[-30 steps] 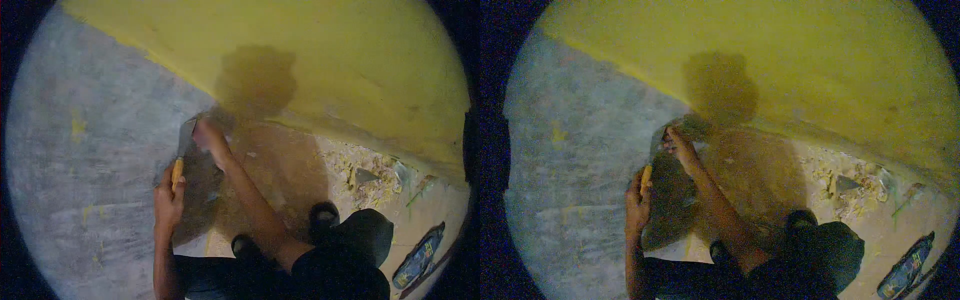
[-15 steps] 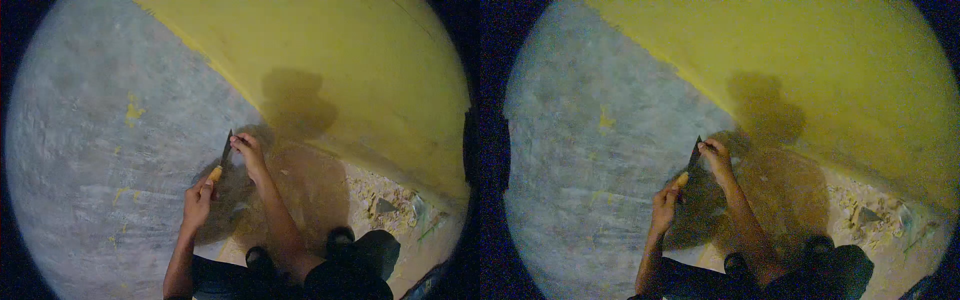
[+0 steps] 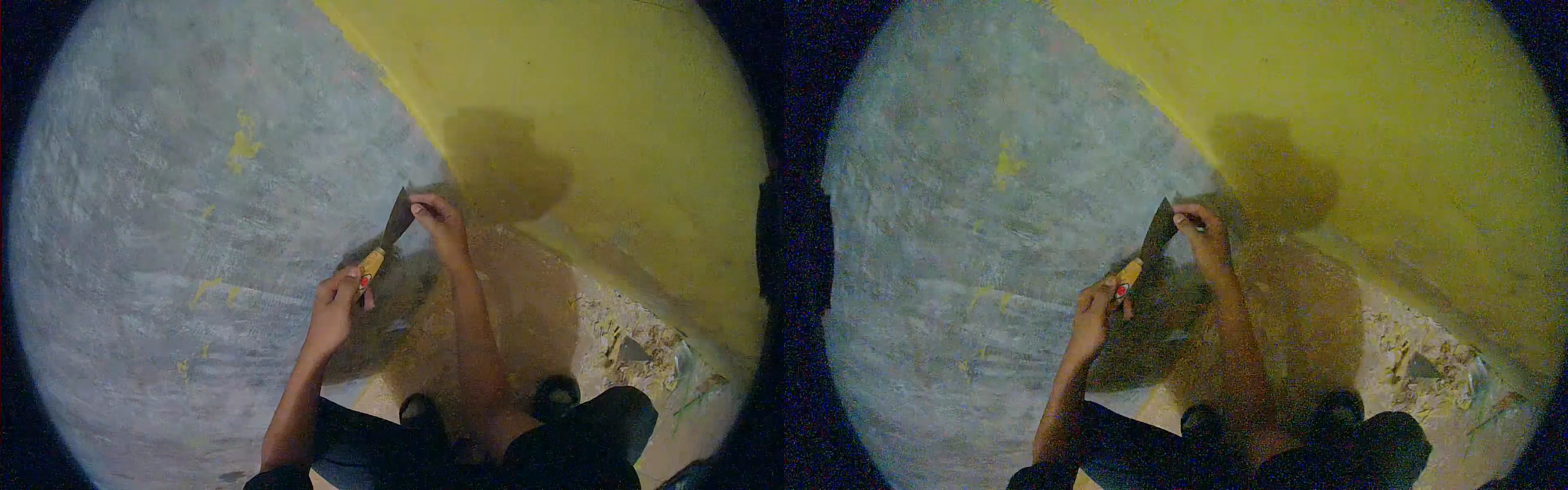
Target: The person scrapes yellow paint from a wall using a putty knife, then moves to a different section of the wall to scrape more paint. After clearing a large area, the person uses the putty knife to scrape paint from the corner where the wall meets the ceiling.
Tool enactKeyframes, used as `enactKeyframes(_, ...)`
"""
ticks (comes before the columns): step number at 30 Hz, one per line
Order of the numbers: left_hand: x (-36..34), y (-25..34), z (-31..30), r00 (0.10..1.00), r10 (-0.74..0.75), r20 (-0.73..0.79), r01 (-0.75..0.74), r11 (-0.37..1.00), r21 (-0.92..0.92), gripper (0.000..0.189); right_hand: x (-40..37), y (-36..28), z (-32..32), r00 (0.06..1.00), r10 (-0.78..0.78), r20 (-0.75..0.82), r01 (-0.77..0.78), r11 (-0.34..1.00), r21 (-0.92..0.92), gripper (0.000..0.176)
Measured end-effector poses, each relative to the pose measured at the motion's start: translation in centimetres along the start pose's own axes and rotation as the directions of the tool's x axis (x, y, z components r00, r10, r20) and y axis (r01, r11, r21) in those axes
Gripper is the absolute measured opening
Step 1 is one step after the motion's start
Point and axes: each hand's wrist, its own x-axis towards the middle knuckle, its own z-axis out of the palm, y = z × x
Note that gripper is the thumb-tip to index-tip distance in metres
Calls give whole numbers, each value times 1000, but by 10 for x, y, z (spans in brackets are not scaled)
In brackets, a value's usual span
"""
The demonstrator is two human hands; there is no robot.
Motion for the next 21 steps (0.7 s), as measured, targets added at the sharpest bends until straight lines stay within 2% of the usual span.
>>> enactKeyframes(1,-4,5,-1,1000,-2,-2,2,1000,-2,40,-1,-2,-3,996,27,89,-27,1000,0,23)
enactKeyframes(3,-9,14,-5,999,-37,-6,37,996,80,42,-4,-2,-5,994,68,88,-70,997,28,23)
enactKeyframes(5,-11,14,-8,999,-22,29,21,998,55,43,-4,3,-8,990,108,90,-114,992,57,24)
enactKeyframes(7,-14,13,-11,998,-5,56,3,1000,31,44,-2,13,-10,970,211,124,-230,958,171,18)
enactKeyframes(8,-17,11,-12,997,-20,73,16,998,53,43,-3,8,-6,970,204,133,-225,959,171,18)
enactKeyframes(10,-24,11,-13,997,-25,77,19,997,74,43,-11,-4,0,964,193,185,-263,803,535,18)
enactKeyframes(11,-28,14,-11,993,-47,110,37,995,89,41,-11,-2,2,964,182,194,-259,805,534,18)
enactKeyframes(12,-32,15,-8,987,-70,146,55,993,105,39,-9,1,3,957,231,178,-290,815,502,17)
enactKeyframes(13,-34,11,-7,981,-77,177,71,997,39,36,-8,3,4,946,281,158,-323,822,468,16)
enactKeyframes(14,-37,10,-6,983,-67,173,62,998,33,36,-7,6,6,948,273,164,-318,827,464,16)
enactKeyframes(16,-39,8,-2,986,-3,168,-8,998,65,34,-2,13,8,983,176,56,-179,981,67,17)
enactKeyframes(17,-41,7,-3,987,10,160,-19,998,56,34,-6,5,14,984,164,65,-168,984,60,17)
enactKeyframes(19,-44,10,-7,998,-25,50,12,967,256,34,-20,-27,35,995,58,-84,-81,950,-301,21)
enactKeyframes(20,-45,15,-8,999,-13,36,4,970,243,34,-25,-37,44,997,46,-67,-65,948,-311,21)
enactKeyframes(21,-45,22,-9,1000,12,7,-14,944,330,34,-29,-46,54,993,-24,-114,-19,930,-368,21)
